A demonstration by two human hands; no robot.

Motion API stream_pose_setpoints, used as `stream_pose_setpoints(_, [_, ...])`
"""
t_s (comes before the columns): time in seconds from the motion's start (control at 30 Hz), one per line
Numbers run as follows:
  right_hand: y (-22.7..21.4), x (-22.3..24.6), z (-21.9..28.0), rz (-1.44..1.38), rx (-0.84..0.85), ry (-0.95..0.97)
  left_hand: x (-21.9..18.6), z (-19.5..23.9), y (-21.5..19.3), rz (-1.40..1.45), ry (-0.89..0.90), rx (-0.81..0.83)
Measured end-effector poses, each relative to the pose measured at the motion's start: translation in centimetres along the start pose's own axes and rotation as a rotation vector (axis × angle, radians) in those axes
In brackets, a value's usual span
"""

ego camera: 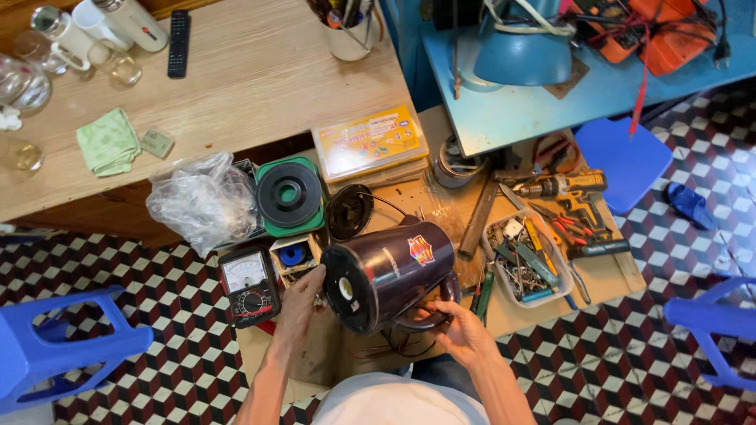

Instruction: The person retrieves a small white socket from a plastic bag and tests it under a blue desk lamp. They then insert the socket into a black electric kettle, test the connection with a multimeter, and use pliers to strip and adjust wires on the kettle's base.

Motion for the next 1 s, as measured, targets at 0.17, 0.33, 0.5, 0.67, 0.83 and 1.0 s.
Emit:
stream_pose_setpoints(0.17, [12.7,9.0,8.3,0.204,0.261,-0.226,0.7,0.4,1.5,0.523,0.080,0.057])
stream_pose_setpoints(0.33, [26.5,16.4,10.4,0.584,0.427,-0.571,-6.2,-2.2,7.5,0.621,0.068,-0.012])
stream_pose_setpoints(0.5, [39.1,20.4,4.5,1.077,0.465,-0.937,-5.6,0.1,10.9,0.453,-0.125,-0.096])
stream_pose_setpoints(0.67, [47.7,21.4,-7.5,1.190,0.479,-0.939,7.0,2.2,13.4,0.632,-0.493,-0.066])
stream_pose_setpoints(0.83, [50.0,21.2,-15.5,1.023,0.588,-0.920,16.5,0.9,15.4,0.936,-0.363,-0.082])
stream_pose_setpoints(1.0, [52.5,20.8,-18.0,1.082,0.610,-1.007,18.8,-0.2,16.2,0.796,-0.311,-0.217])
Point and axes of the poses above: each hand's wrist, its own z-axis away from the middle knuckle, its own y-axis out of the palm, x = y × z, the point moved 8 cm from there along -z, towards the middle knuckle
